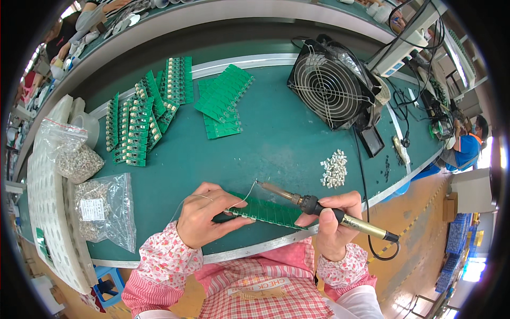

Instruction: The person solders electronic components onto circuit boards using a soldering iron and solder wire. The person then inserts small components into circuit boards by hand, solders the boards, and places a small tray into a container below the workbench.

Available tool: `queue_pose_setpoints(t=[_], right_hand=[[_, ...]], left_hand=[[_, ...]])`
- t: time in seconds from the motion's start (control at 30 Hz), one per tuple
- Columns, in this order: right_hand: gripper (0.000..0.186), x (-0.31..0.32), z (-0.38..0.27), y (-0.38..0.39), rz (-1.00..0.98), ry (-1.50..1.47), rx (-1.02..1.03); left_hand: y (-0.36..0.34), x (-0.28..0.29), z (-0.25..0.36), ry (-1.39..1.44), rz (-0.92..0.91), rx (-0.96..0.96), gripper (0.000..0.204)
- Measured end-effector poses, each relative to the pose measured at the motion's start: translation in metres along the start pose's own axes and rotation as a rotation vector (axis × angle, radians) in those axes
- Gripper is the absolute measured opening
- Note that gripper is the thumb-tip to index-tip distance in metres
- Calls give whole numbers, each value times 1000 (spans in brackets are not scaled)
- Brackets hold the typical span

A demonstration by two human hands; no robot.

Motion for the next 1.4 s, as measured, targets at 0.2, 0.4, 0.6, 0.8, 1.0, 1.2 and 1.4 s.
queue_pose_setpoints(t=[0.2, 0.4, 0.6, 0.8, 1.0, 1.2, 1.4], right_hand=[[18, 13, 14, 12, 70, -51, -154], [17, 12, 27, 19, 48, -116, -329], [16, 10, 26, 16, 44, -112, -345], [17, 9, 28, 16, 50, -97, -372], [18, 9, 30, 17, 75, -105, -435], [17, 18, 26, 19, 155, -94, -350], [17, 15, 22, 21, 254, -47, -240]], left_hand=[[1, 0, 2, -14, 5, 0, 30], [3, 0, 2, -15, 20, -29, 32], [2, -1, 2, -13, 18, -44, 34], [4, -2, 1, -22, 18, -41, 34], [4, 1, 3, -26, 20, -48, 34], [2, 0, 2, -40, 32, -46, 30], [-2, 1, 0, -19, 39, 19, 29]])
Point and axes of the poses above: each hand's wrist, its own y-axis away from the middle knuckle, its own x-axis out of the back of the hand, z = x × y, the point moved 9 cm from there along -y, towards the middle knuckle
